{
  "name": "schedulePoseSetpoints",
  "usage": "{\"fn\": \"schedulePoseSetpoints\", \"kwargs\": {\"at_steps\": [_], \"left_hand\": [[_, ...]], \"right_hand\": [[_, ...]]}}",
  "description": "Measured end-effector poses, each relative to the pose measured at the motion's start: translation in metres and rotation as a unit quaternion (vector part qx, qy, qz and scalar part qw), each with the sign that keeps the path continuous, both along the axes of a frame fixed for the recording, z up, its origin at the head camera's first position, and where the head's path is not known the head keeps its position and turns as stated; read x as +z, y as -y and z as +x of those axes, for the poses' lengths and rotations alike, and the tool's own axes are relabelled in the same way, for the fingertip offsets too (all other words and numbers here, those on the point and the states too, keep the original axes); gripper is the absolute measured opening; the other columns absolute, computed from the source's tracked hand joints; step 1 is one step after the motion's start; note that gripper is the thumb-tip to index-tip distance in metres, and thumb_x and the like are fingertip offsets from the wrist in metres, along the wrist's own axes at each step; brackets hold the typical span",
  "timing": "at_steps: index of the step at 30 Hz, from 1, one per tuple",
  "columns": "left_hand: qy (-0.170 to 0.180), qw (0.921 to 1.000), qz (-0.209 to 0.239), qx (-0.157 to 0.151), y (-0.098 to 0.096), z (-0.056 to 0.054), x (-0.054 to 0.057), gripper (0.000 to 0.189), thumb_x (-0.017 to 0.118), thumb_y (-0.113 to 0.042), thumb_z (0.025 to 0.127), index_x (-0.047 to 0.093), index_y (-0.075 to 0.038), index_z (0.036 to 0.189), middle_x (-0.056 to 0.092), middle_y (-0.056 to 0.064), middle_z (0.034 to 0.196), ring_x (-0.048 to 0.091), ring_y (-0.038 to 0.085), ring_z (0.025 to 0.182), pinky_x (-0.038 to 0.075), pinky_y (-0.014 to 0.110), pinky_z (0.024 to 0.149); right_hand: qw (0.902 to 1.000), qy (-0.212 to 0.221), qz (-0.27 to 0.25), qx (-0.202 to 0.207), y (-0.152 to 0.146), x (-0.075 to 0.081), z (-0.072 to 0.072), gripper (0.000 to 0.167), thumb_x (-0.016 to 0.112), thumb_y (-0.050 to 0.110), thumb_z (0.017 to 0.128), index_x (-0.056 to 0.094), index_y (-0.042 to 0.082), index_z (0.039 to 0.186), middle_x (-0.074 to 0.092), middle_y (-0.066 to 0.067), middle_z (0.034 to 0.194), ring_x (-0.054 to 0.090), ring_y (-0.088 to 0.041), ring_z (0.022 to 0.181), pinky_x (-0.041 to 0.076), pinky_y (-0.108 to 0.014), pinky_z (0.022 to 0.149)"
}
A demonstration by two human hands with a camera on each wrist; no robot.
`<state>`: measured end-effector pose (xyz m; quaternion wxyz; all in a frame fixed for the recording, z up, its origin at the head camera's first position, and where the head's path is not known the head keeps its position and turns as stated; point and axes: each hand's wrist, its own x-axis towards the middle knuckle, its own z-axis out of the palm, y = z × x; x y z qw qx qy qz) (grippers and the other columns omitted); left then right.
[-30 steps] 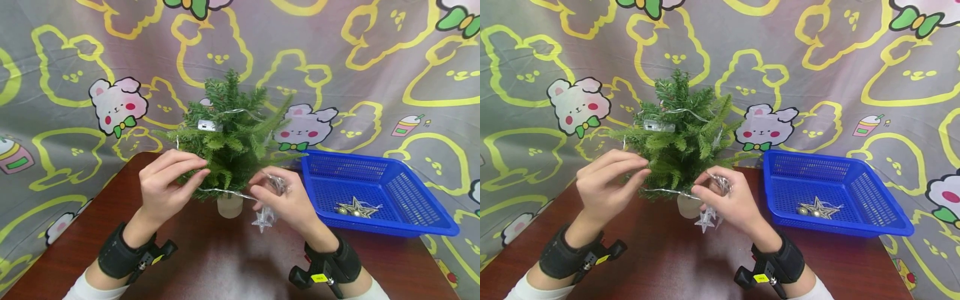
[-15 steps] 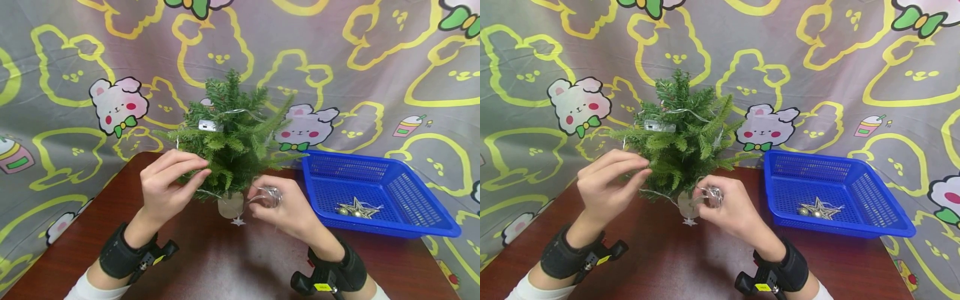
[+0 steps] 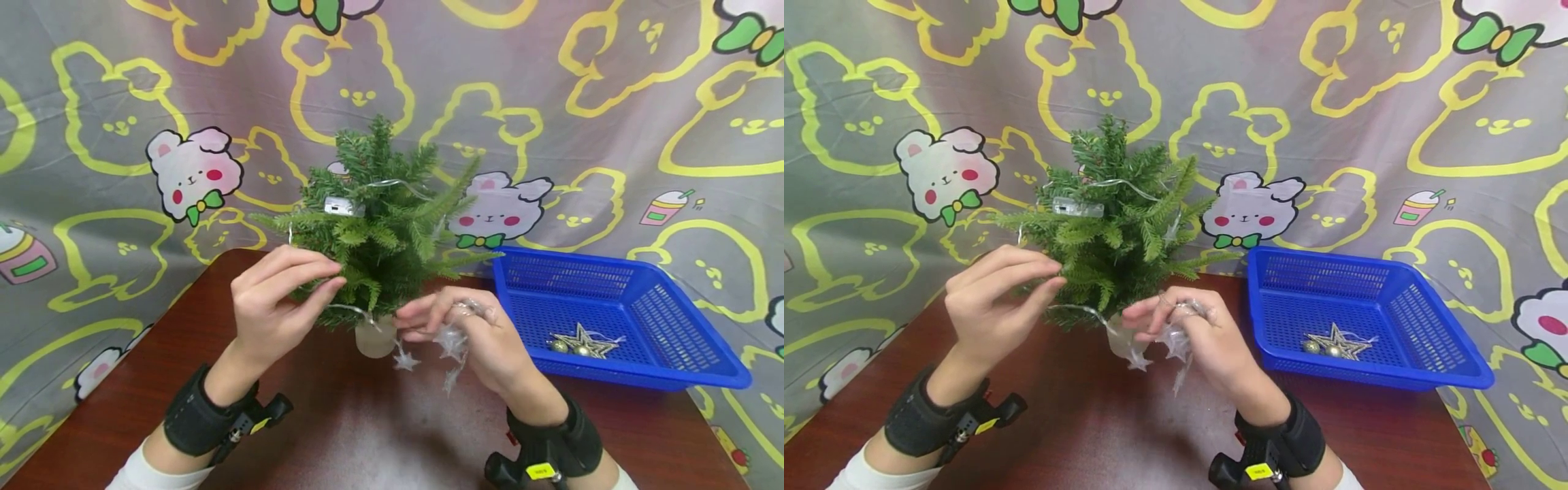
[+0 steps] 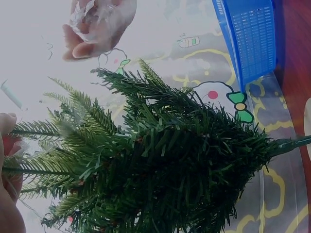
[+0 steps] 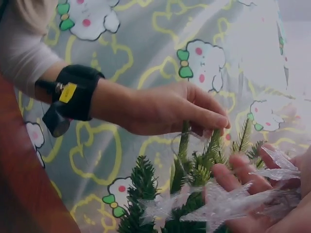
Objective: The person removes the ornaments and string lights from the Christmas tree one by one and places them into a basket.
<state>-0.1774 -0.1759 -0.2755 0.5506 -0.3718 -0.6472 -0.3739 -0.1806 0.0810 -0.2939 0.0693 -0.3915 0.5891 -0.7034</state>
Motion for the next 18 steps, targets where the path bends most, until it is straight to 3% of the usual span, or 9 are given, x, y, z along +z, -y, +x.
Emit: {"fn": "schedulePoseSetpoints", "kwargs": {"at_steps": [3, 6, 8, 10, 13, 15, 18], "left_hand": [[-0.003, 1.0000, -0.004, -0.001, -0.002, 0.001, 0.000, 0.027, 0.074, -0.027, 0.089, 0.078, -0.001, 0.084, 0.073, 0.012, 0.079, 0.065, 0.020, 0.071, 0.051, 0.023, 0.070], [-0.005, 1.0000, -0.008, -0.001, -0.003, 0.001, 0.000, 0.027, 0.074, -0.027, 0.090, 0.078, -0.001, 0.084, 0.073, 0.011, 0.079, 0.065, 0.019, 0.071, 0.050, 0.023, 0.068], [-0.007, 0.9999, -0.010, 0.001, -0.005, 0.002, 0.001, 0.027, 0.074, -0.027, 0.090, 0.078, -0.001, 0.084, 0.073, 0.011, 0.079, 0.065, 0.019, 0.071, 0.051, 0.023, 0.069], [-0.008, 0.9999, -0.013, 0.002, -0.006, 0.003, 0.001, 0.027, 0.074, -0.027, 0.090, 0.078, -0.002, 0.084, 0.073, 0.011, 0.080, 0.066, 0.019, 0.072, 0.052, 0.022, 0.071], [-0.011, 0.9998, -0.016, 0.009, -0.010, 0.004, 0.002, 0.025, 0.074, -0.026, 0.090, 0.078, -0.002, 0.084, 0.073, 0.010, 0.080, 0.066, 0.019, 0.072, 0.052, 0.023, 0.072], [-0.014, 0.9997, -0.017, 0.013, -0.012, 0.006, 0.003, 0.024, 0.074, -0.025, 0.090, 0.078, -0.002, 0.084, 0.073, 0.010, 0.080, 0.066, 0.019, 0.072, 0.053, 0.025, 0.071], [-0.013, 0.9995, -0.018, 0.022, -0.015, 0.007, 0.004, 0.024, 0.074, -0.025, 0.090, 0.078, -0.003, 0.084, 0.073, 0.009, 0.080, 0.066, 0.020, 0.073, 0.053, 0.026, 0.071]], "right_hand": [[0.9985, 0.049, -0.020, 0.015, -0.001, -0.001, -0.001, 0.041, 0.024, -0.006, 0.097, 0.057, 0.004, 0.076, 0.074, -0.005, 0.083, 0.074, -0.024, 0.084, 0.053, -0.048, 0.098], [0.9961, 0.084, -0.023, 0.015, -0.001, -0.001, -0.001, 0.039, 0.027, -0.006, 0.095, 0.058, 0.008, 0.075, 0.064, 0.000, 0.066, 0.067, -0.013, 0.061, 0.052, -0.047, 0.099], [0.9946, 0.097, -0.028, 0.024, 0.000, -0.001, -0.001, 0.037, 0.029, -0.004, 0.096, 0.059, 0.008, 0.079, 0.058, 0.003, 0.065, 0.057, -0.008, 0.054, 0.054, -0.048, 0.095], [0.9947, 0.095, -0.026, 0.027, 0.000, 0.000, 0.000, 0.034, 0.032, -0.003, 0.097, 0.062, 0.008, 0.086, 0.059, 0.002, 0.074, 0.057, -0.009, 0.055, 0.059, -0.048, 0.084], [0.9987, 0.049, 0.004, 0.015, -0.001, 0.001, 0.002, 0.027, 0.038, 0.001, 0.100, 0.065, 0.006, 0.098, 0.061, 0.001, 0.088, 0.058, -0.011, 0.057, 0.060, -0.042, 0.066], [0.9988, -0.016, 0.044, -0.012, -0.001, 0.001, 0.002, 0.023, 0.044, 0.002, 0.100, 0.066, 0.006, 0.103, 0.064, 0.001, 0.097, 0.060, -0.012, 0.059, 0.057, -0.035, 0.058], [0.9874, -0.113, 0.100, -0.045, -0.001, 0.001, 0.002, 0.016, 0.056, 0.001, 0.096, 0.067, 0.006, 0.107, 0.060, -0.001, 0.084, 0.051, -0.010, 0.057, 0.047, -0.028, 0.051]]}}
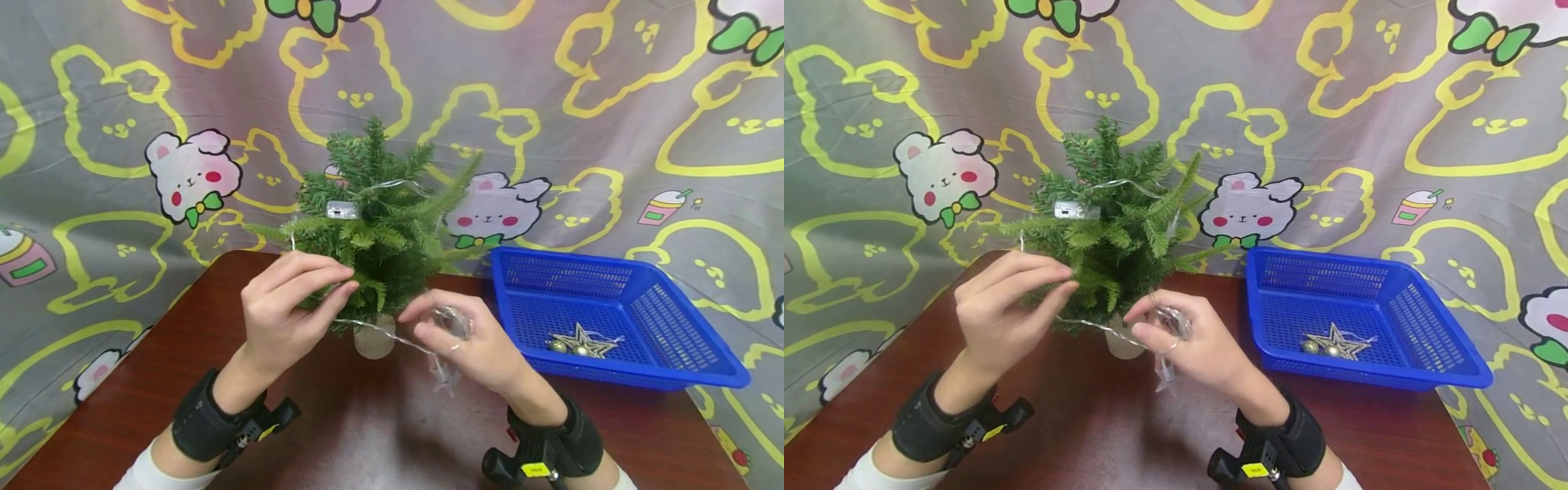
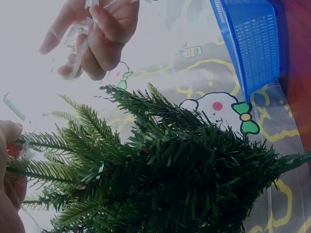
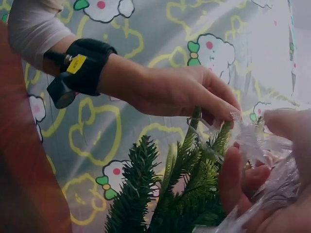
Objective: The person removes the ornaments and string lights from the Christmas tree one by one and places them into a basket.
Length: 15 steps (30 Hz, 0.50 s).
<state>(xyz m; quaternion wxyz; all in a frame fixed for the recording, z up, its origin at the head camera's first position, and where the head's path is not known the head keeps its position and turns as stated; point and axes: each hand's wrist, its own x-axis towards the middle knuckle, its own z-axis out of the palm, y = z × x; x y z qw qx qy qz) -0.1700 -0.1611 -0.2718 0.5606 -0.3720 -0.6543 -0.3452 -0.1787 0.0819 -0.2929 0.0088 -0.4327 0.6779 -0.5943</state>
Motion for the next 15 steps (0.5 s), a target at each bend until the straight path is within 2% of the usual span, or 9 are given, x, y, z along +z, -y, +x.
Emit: {"fn": "schedulePoseSetpoints", "kwargs": {"at_steps": [2, 4, 9, 12, 15], "left_hand": [[0.002, 1.0000, -0.001, 0.005, -0.001, 0.001, 0.001, 0.024, 0.073, -0.025, 0.091, 0.078, -0.002, 0.084, 0.073, 0.009, 0.081, 0.066, 0.020, 0.073, 0.053, 0.026, 0.071], [0.006, 0.9999, -0.001, 0.009, -0.001, 0.001, 0.001, 0.025, 0.072, -0.026, 0.091, 0.077, -0.002, 0.085, 0.073, 0.009, 0.082, 0.066, 0.020, 0.074, 0.052, 0.026, 0.071], [0.001, 0.9998, 0.015, 0.009, 0.000, 0.001, 0.002, 0.031, 0.070, -0.031, 0.093, 0.077, -0.001, 0.087, 0.073, 0.012, 0.086, 0.064, 0.023, 0.077, 0.050, 0.029, 0.072], [-0.025, 0.9974, 0.067, 0.005, 0.001, -0.002, 0.004, 0.041, 0.067, -0.038, 0.094, 0.076, 0.001, 0.084, 0.071, 0.018, 0.084, 0.063, 0.028, 0.076, 0.048, 0.028, 0.070], [-0.051, 0.9862, 0.157, -0.011, 0.005, -0.006, 0.009, 0.049, 0.067, -0.040, 0.093, 0.073, 0.007, 0.079, 0.068, 0.022, 0.081, 0.062, 0.026, 0.073, 0.046, 0.023, 0.068]], "right_hand": [[0.9987, -0.042, 0.027, -0.014, 0.001, -0.001, 0.000, 0.020, 0.066, 0.001, 0.091, 0.068, 0.008, 0.110, 0.055, -0.003, 0.077, 0.048, -0.008, 0.058, 0.044, -0.026, 0.051], [0.9967, -0.065, 0.044, -0.024, 0.003, -0.002, 0.001, 0.027, 0.073, 0.003, 0.086, 0.068, 0.009, 0.112, 0.053, -0.003, 0.075, 0.045, -0.008, 0.060, 0.043, -0.024, 0.051], [0.9850, -0.136, 0.075, -0.076, 0.007, -0.004, 0.004, 0.035, 0.081, 0.008, 0.080, 0.070, 0.011, 0.113, 0.069, -0.003, 0.097, 0.057, -0.010, 0.078, 0.049, -0.023, 0.064], [0.9748, -0.169, 0.086, -0.118, 0.010, -0.003, 0.007, 0.038, 0.083, 0.010, 0.076, 0.071, 0.014, 0.112, 0.068, 0.001, 0.099, 0.059, -0.010, 0.083, 0.051, -0.023, 0.068], [0.9630, -0.202, 0.095, -0.151, 0.012, -0.002, 0.008, 0.040, 0.085, 0.012, 0.073, 0.073, 0.016, 0.110, 0.066, 0.004, 0.096, 0.059, -0.007, 0.085, 0.051, -0.023, 0.070]]}}
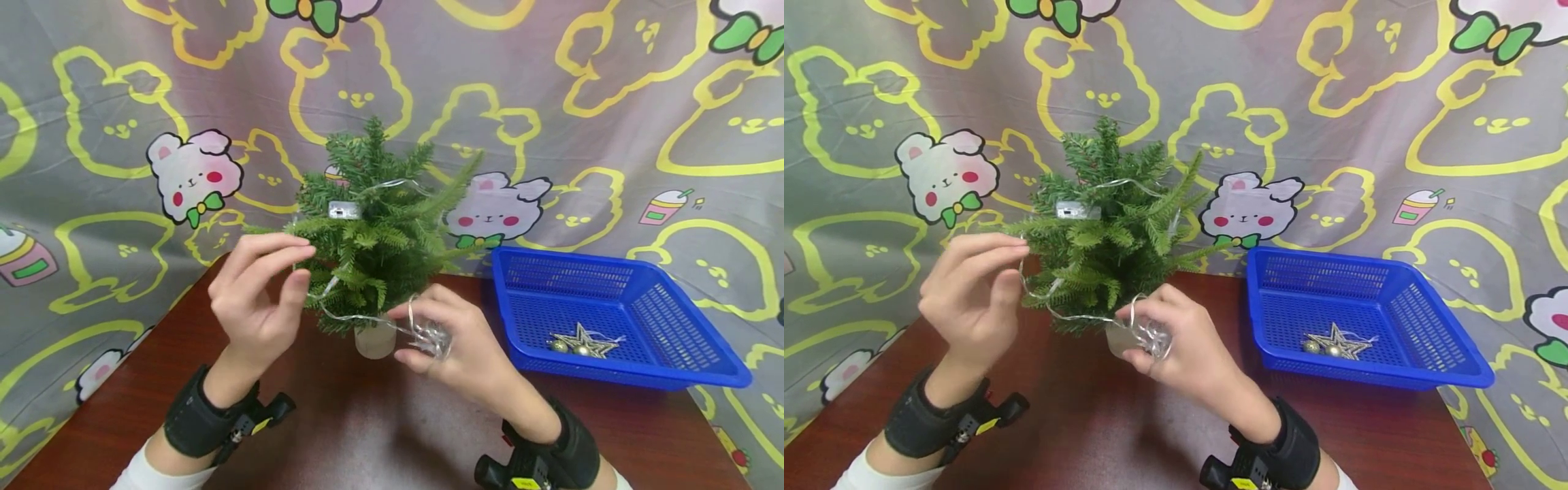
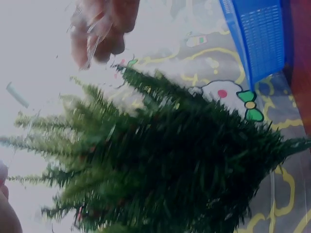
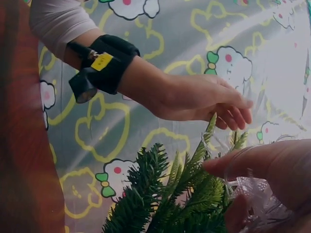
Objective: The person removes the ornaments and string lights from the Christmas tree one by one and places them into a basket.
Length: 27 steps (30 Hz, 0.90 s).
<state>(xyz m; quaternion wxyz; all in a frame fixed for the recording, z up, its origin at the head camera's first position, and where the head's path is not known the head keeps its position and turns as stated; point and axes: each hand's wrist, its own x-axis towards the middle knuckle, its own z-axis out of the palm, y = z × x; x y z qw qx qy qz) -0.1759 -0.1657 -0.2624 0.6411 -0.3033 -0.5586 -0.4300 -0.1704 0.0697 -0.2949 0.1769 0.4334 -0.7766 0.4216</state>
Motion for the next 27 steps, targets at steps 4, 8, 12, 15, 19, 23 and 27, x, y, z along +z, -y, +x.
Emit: {"fn": "schedulePoseSetpoints", "kwargs": {"at_steps": [4, 8, 12, 15, 19, 23, 27], "left_hand": [[0.010, 0.9949, 0.095, -0.032, 0.011, -0.004, 0.007, 0.049, 0.069, -0.033, 0.093, 0.067, 0.014, 0.079, 0.068, 0.015, 0.081, 0.062, 0.016, 0.079, 0.046, 0.020, 0.073], [0.063, 0.9902, 0.121, -0.033, 0.025, -0.008, 0.006, 0.034, 0.063, -0.016, 0.093, 0.065, 0.018, 0.085, 0.067, 0.001, 0.088, 0.061, 0.011, 0.086, 0.046, 0.021, 0.077], [0.104, 0.9872, 0.121, -0.011, 0.036, -0.015, 0.003, 0.027, 0.059, -0.008, 0.090, 0.066, 0.017, 0.091, 0.065, -0.009, 0.095, 0.059, 0.011, 0.091, 0.045, 0.023, 0.083], [0.139, 0.9843, 0.108, 0.017, 0.042, -0.020, 0.001, 0.028, 0.059, -0.009, 0.088, 0.065, 0.017, 0.096, 0.063, -0.013, 0.102, 0.057, 0.008, 0.099, 0.042, 0.025, 0.091], [0.197, 0.9752, 0.100, 0.017, 0.055, -0.030, -0.010, 0.030, 0.060, -0.007, 0.088, 0.063, 0.016, 0.107, 0.060, -0.012, 0.108, 0.055, 0.008, 0.104, 0.040, 0.026, 0.094], [0.235, 0.9655, 0.106, -0.036, 0.070, -0.045, -0.028, 0.030, 0.059, -0.005, 0.089, 0.061, 0.005, 0.117, 0.062, -0.006, 0.110, 0.058, 0.014, 0.105, 0.043, 0.024, 0.092], [0.240, 0.9616, 0.091, -0.098, 0.078, -0.054, -0.039, 0.034, 0.060, -0.003, 0.088, 0.060, 0.000, 0.122, 0.065, 0.002, 0.111, 0.061, 0.018, 0.105, 0.044, 0.023, 0.085]], "right_hand": [[0.9993, -0.031, 0.006, -0.018, 0.003, 0.000, 0.000, 0.036, 0.083, 0.012, 0.072, 0.074, 0.016, 0.107, 0.067, 0.003, 0.096, 0.061, -0.007, 0.087, 0.052, -0.024, 0.072], [0.9990, -0.041, 0.003, -0.014, 0.004, -0.002, -0.002, 0.029, 0.080, 0.010, 0.076, 0.074, 0.015, 0.104, 0.071, 0.003, 0.094, 0.064, -0.007, 0.085, 0.054, -0.024, 0.072], [0.9990, -0.045, 0.002, -0.003, 0.005, -0.004, -0.005, 0.024, 0.077, 0.008, 0.078, 0.075, 0.013, 0.101, 0.073, 0.003, 0.091, 0.067, -0.007, 0.082, 0.054, -0.022, 0.070], [0.9988, -0.048, 0.004, -0.006, 0.006, -0.005, -0.007, 0.022, 0.075, 0.007, 0.079, 0.075, 0.014, 0.100, 0.073, 0.004, 0.086, 0.066, -0.005, 0.078, 0.054, -0.020, 0.068], [0.9989, -0.043, 0.006, -0.020, 0.006, -0.005, -0.008, 0.016, 0.075, 0.013, 0.084, 0.076, 0.018, 0.099, 0.070, 0.007, 0.084, 0.063, -0.003, 0.077, 0.052, -0.020, 0.067], [0.9993, -0.033, 0.001, -0.018, 0.007, -0.006, -0.009, 0.011, 0.075, 0.014, 0.087, 0.075, 0.017, 0.097, 0.071, 0.006, 0.088, 0.064, -0.004, 0.079, 0.052, -0.021, 0.068], [0.9994, -0.030, -0.007, -0.013, 0.007, -0.007, -0.010, 0.010, 0.074, 0.011, 0.087, 0.076, 0.016, 0.096, 0.071, 0.004, 0.088, 0.064, -0.006, 0.079, 0.053, -0.022, 0.067]]}}
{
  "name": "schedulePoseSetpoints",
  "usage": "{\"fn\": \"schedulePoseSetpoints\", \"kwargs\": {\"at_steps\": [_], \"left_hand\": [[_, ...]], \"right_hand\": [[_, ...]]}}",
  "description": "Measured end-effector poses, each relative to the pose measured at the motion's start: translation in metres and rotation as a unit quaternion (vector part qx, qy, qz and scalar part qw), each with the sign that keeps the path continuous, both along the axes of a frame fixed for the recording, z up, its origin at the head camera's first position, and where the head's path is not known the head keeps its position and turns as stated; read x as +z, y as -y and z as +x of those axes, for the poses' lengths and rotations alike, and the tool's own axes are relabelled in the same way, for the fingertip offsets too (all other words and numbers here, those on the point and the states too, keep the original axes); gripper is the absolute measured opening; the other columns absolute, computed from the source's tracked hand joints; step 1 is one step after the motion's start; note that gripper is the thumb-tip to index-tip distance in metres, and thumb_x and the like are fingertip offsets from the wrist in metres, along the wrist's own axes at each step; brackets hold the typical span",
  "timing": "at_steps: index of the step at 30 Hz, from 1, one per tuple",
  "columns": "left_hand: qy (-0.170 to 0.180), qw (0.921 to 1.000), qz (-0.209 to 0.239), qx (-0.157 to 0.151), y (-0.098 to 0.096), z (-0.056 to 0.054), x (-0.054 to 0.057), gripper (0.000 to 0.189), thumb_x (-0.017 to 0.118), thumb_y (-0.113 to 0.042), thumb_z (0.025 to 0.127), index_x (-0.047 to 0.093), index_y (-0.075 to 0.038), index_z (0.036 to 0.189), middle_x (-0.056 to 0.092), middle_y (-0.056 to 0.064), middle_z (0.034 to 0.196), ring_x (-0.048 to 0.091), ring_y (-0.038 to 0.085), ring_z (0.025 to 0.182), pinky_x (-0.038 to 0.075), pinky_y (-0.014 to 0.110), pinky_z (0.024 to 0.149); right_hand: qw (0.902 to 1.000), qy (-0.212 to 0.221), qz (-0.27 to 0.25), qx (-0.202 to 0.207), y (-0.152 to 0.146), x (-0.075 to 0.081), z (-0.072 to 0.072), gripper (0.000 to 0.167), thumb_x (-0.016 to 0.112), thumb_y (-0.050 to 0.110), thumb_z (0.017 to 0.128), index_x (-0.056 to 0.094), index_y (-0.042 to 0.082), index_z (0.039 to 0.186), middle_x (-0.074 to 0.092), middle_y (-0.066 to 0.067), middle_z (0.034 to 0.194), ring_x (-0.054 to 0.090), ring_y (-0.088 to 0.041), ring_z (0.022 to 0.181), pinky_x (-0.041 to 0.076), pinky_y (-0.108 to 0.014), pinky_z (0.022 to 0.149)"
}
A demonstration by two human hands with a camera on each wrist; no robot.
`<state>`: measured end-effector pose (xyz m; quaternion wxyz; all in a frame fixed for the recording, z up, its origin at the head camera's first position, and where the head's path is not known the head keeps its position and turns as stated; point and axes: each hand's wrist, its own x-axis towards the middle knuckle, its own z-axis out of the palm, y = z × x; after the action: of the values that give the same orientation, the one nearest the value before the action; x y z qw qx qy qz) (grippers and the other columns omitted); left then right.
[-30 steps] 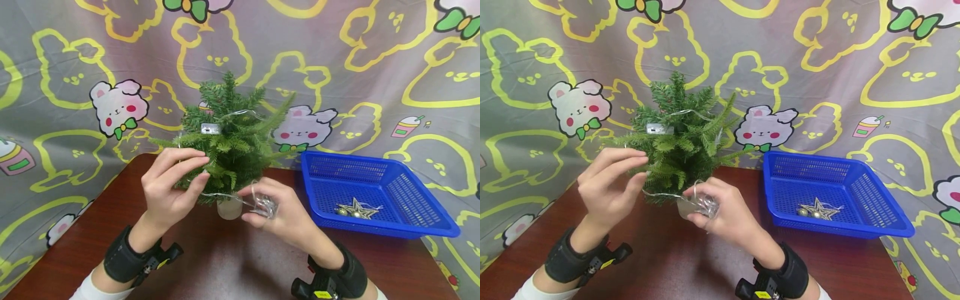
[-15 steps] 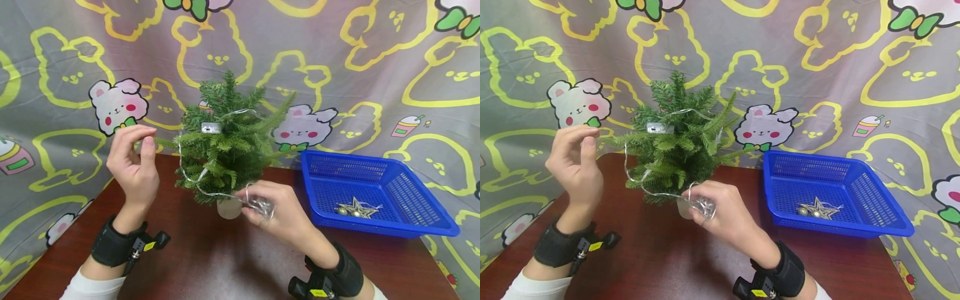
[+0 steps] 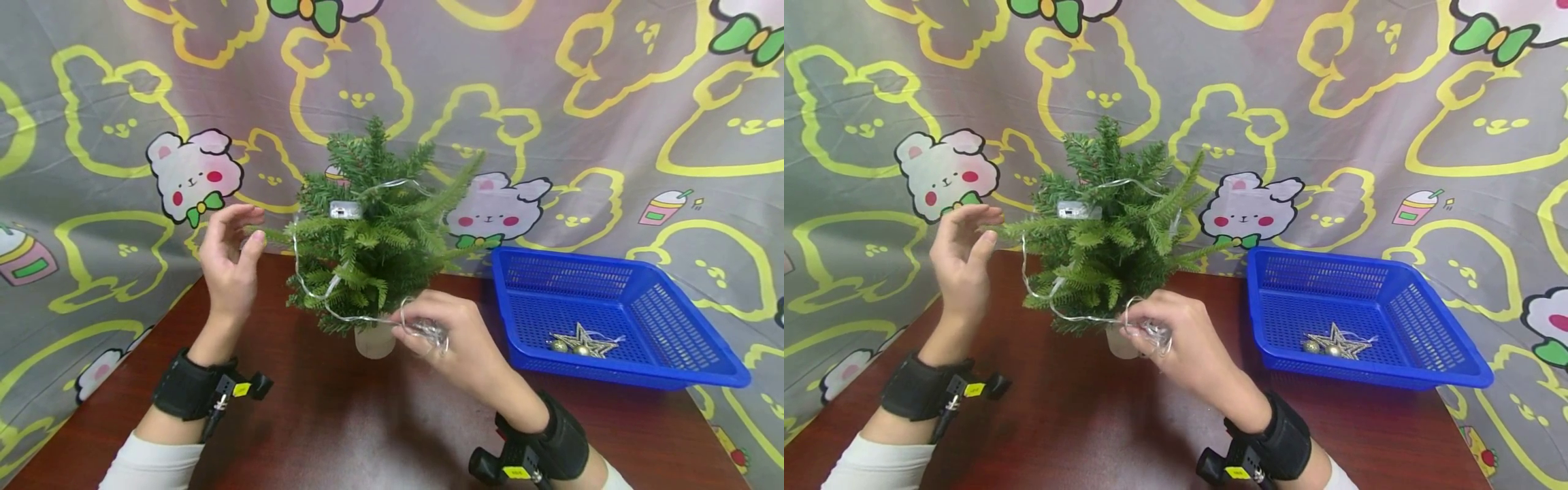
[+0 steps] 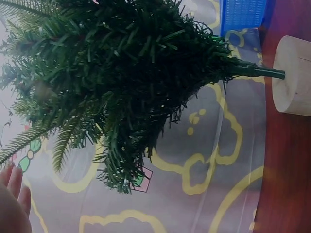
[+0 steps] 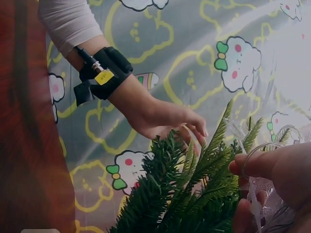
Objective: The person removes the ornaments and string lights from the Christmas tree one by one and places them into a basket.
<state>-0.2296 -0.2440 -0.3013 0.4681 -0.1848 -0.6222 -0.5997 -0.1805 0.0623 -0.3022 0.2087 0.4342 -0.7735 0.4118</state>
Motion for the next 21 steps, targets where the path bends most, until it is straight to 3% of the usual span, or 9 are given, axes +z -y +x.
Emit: {"fn": "schedulePoseSetpoints", "kwargs": {"at_steps": [4, 8, 15, 21], "left_hand": [[-0.012, 0.9985, 0.002, -0.053, -0.001, -0.001, -0.004, 0.034, 0.060, 0.003, 0.085, 0.060, 0.005, 0.119, 0.067, 0.005, 0.108, 0.063, 0.020, 0.102, 0.047, 0.021, 0.078], [-0.011, 0.9976, 0.001, -0.068, -0.003, 0.000, -0.006, 0.031, 0.059, 0.011, 0.083, 0.060, 0.012, 0.114, 0.068, 0.006, 0.102, 0.065, 0.021, 0.096, 0.050, 0.019, 0.073], [-0.016, 0.9989, 0.001, -0.045, -0.005, -0.002, -0.010, 0.024, 0.061, 0.015, 0.081, 0.059, 0.018, 0.105, 0.070, 0.005, 0.096, 0.066, 0.010, 0.077, 0.053, 0.016, 0.066], [-0.037, 0.9989, -0.016, -0.022, -0.008, 0.000, -0.013, 0.026, 0.061, 0.014, 0.080, 0.058, 0.021, 0.104, 0.071, 0.000, 0.098, 0.067, 0.013, 0.091, 0.051, 0.019, 0.071]], "right_hand": [[0.9999, -0.009, -0.006, -0.002, 0.000, -0.001, -0.001, 0.011, 0.074, 0.010, 0.087, 0.076, 0.016, 0.095, 0.071, 0.004, 0.088, 0.064, -0.007, 0.079, 0.053, -0.021, 0.067], [0.9998, -0.012, -0.008, -0.011, -0.001, -0.002, -0.003, 0.010, 0.074, 0.011, 0.087, 0.076, 0.018, 0.094, 0.070, 0.005, 0.088, 0.063, -0.006, 0.080, 0.052, -0.022, 0.067], [0.9992, 0.016, -0.025, -0.028, -0.005, -0.002, -0.004, 0.003, 0.072, 0.016, 0.090, 0.075, 0.017, 0.090, 0.070, 0.006, 0.086, 0.064, -0.005, 0.079, 0.053, -0.022, 0.068], [0.9973, 0.018, -0.063, -0.032, -0.010, -0.003, -0.008, 0.006, 0.075, 0.010, 0.087, 0.071, 0.014, 0.085, 0.068, 0.003, 0.080, 0.061, -0.006, 0.072, 0.052, -0.022, 0.064]]}}
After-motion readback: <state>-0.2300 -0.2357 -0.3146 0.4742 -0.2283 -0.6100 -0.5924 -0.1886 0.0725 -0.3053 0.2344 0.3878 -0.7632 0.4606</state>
